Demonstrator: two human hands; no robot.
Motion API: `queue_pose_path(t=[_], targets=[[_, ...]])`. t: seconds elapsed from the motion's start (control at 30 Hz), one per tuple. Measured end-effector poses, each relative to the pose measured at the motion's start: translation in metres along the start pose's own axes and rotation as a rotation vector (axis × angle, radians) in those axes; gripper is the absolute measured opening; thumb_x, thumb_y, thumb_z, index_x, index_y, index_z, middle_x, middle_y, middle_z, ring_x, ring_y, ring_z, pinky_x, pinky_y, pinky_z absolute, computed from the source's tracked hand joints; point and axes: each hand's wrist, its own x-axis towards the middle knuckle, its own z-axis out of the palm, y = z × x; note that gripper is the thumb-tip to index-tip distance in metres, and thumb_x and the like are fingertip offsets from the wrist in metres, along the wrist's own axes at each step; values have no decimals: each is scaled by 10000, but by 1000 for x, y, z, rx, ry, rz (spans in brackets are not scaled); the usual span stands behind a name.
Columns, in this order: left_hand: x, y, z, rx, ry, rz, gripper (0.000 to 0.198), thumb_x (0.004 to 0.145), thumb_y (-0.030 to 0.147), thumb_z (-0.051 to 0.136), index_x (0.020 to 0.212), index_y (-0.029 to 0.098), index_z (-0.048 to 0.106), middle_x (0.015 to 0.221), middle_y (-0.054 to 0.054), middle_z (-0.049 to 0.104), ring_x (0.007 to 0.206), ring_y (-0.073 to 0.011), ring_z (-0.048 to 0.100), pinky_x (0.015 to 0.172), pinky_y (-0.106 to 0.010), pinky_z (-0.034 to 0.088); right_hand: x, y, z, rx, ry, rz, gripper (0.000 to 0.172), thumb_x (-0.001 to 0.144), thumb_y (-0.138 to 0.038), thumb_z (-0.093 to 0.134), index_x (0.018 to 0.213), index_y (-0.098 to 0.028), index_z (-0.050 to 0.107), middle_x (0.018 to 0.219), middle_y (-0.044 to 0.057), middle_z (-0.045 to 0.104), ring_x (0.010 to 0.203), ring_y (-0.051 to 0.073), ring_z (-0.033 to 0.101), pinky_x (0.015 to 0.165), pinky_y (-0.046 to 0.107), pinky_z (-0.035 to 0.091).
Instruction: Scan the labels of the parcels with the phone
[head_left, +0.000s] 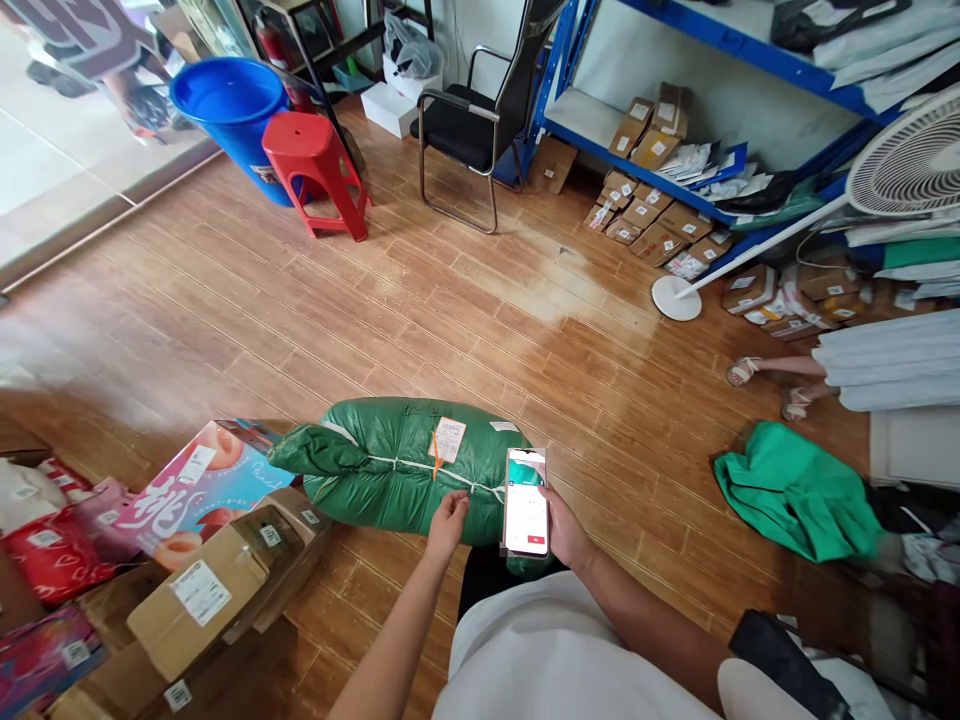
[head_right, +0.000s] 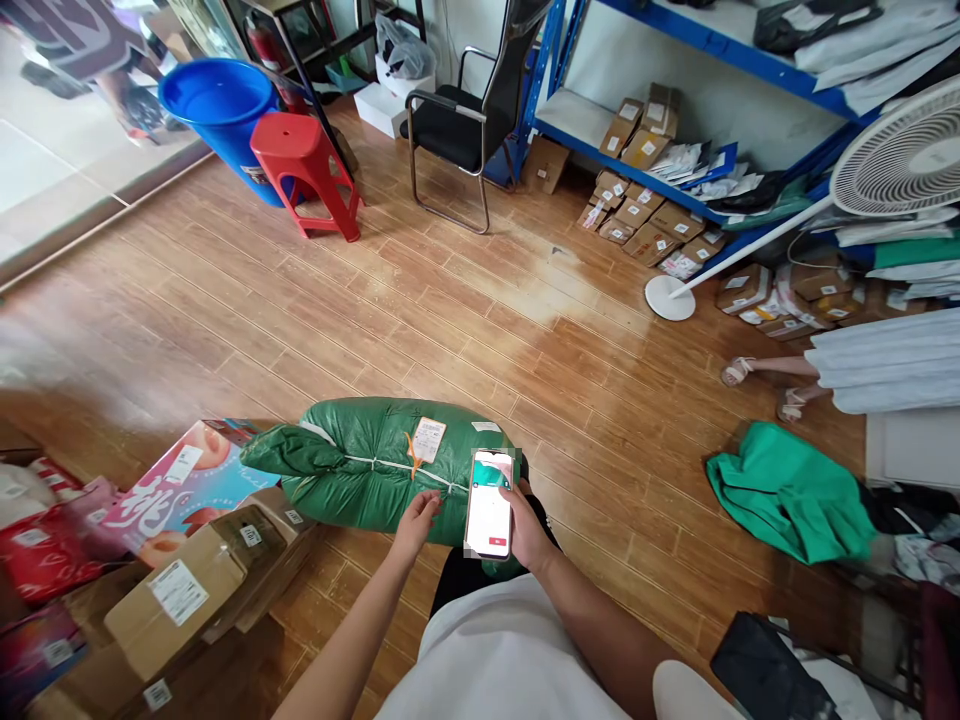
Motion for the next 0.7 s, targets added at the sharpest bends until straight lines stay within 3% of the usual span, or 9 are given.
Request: queue_pose_path(t=[0.1,0.2,0.27,0.33,0.4,0.47,0.53,0.6,0.7], targets=[[13,-16,-12,79,52,54,274,783,355,535,968,180,633,959,-100,731,888,-227,682,814,-357,516,-3,-7,-4,11,-47,45,382,859,-379,554,1172,-162,589,1023,97,739,946,279,686,908,449,478],[24,-17,-42,197,158,112,246,769,276,566,982,172,632,1006,-113,707,972,-237,657,926,-381,476,-11,-16,-8,24,-114,107,404,870,-413,502,1152,-144,610,1042,121,736,945,289,691,912,457,472],[28,-8,-72,300,276,148,362,745,246,590,1092,143,609,1150,-167,637,1160,-294,556,1042,-453,378,-17,-23,-10,32,-164,166,452,865,-442,478,1164,-132,614,1085,133,724,938,289,693,913,453,468],[31,6,-107,441,444,197,515,746,232,589,1249,134,536,1370,-214,463,1356,-355,331,1122,-532,214,-24,-28,-10,34,-232,247,564,823,-493,493,1207,-94,597,1157,176,689,973,318,680,924,476,457],[35,20,-144,795,705,306,581,781,255,571,1343,157,465,1495,-206,312,1394,-369,243,1115,-538,214,-27,-28,-10,60,-298,347,695,746,-524,552,1260,-56,556,1249,219,628,1063,362,638,967,511,426],[43,28,-182,1051,818,334,698,763,239,606,1420,203,371,1566,-179,200,1427,-375,160,1123,-567,165,-26,-24,-12,98,-310,419,741,687,-500,606,1257,-31,546,1269,231,603,1092,374,614,1002,526,403],[55,28,-218,1215,825,267,796,737,245,648,1455,234,305,1589,-173,143,1440,-404,86,1111,-612,130,-21,-13,-19,123,-249,438,651,687,-447,622,1204,-54,576,1171,188,652,987,316,651,958,488,450],[68,22,-247,1300,761,177,838,745,304,654,1480,248,255,1588,-184,131,1428,-445,83,1087,-639,149,-12,0,-32,113,-142,440,489,733,-411,610,1112,-102,611,983,118,697,799,232,670,796,400,521],[84,10,-273,1317,665,33,809,771,414,616,1477,263,251,1526,-192,284,1364,-451,250,1027,-604,267,-1,19,-61,68,63,478,272,825,-388,558,915,-139,619,725,48,661,590,160,619,575,296,491]])
